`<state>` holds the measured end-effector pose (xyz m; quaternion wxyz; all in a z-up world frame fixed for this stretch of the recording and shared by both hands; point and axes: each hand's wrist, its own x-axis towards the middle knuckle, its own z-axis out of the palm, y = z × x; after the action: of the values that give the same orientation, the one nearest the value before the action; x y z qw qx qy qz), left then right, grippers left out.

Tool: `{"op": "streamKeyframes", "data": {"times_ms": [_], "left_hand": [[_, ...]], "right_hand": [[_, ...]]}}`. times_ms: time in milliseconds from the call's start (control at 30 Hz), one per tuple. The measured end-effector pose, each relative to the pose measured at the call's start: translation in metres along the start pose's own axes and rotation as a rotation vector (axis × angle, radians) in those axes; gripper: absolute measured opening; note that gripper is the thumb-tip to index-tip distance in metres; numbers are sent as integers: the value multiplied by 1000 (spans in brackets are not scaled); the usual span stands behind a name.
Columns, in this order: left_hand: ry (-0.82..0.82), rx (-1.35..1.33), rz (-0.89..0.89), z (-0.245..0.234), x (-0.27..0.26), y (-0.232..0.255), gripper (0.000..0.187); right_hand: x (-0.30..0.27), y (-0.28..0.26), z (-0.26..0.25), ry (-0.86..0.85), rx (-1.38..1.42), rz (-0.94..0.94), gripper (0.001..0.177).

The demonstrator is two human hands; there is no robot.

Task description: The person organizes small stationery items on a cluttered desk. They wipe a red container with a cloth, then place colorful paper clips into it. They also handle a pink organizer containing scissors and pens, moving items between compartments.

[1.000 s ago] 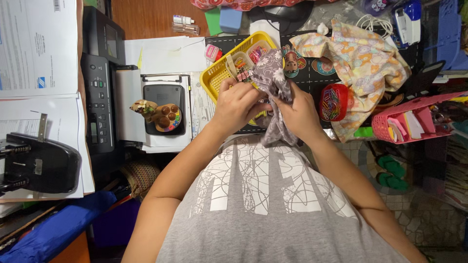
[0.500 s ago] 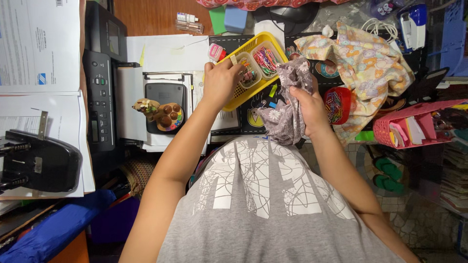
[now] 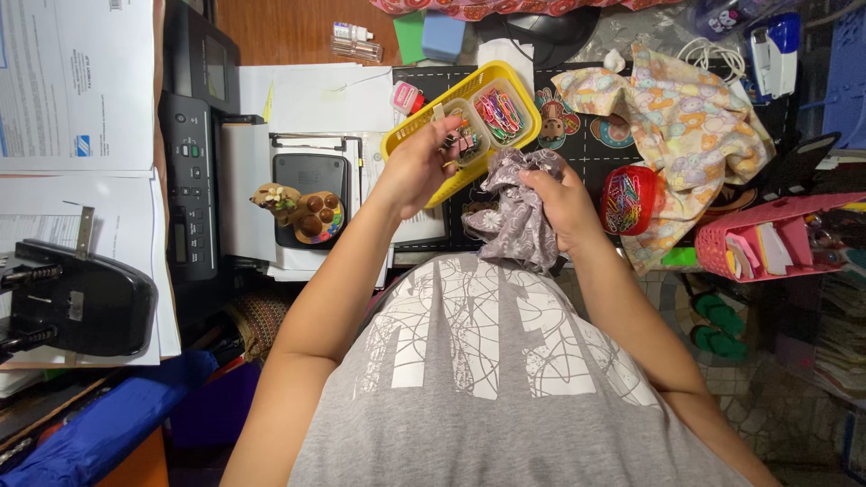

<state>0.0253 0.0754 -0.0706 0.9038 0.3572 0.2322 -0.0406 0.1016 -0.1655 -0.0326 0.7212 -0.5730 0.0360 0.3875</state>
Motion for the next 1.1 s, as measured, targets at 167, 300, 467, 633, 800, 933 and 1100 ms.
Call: {"op": "streamKeyframes", "data": {"times_ms": [167, 300, 467, 633, 800, 933, 1100], "left_hand": [[-77, 146, 263, 33, -28, -6, 33], [186, 792, 674, 68, -47, -25, 26], [315, 1051, 890, 82, -60, -23, 21], [141, 449, 603, 76, -48, -24, 20], [-26, 11, 448, 64, -43, -27, 18], [27, 100, 503, 65, -49, -27, 16], [139, 69, 705, 68, -45, -22, 13]], "right_hand": [[-9, -3, 31, -95, -98, -305, 26], [-15, 5, 56, -76, -186, -556, 27], [0, 11, 58, 83, -398, -698, 21], [-8, 1, 64, 124, -479, -744, 26], [-19, -14, 67, 25, -554, -712, 29], [-11, -10, 65, 42, -561, -725, 26], [3, -9, 61, 281, -361, -691, 23]]}}
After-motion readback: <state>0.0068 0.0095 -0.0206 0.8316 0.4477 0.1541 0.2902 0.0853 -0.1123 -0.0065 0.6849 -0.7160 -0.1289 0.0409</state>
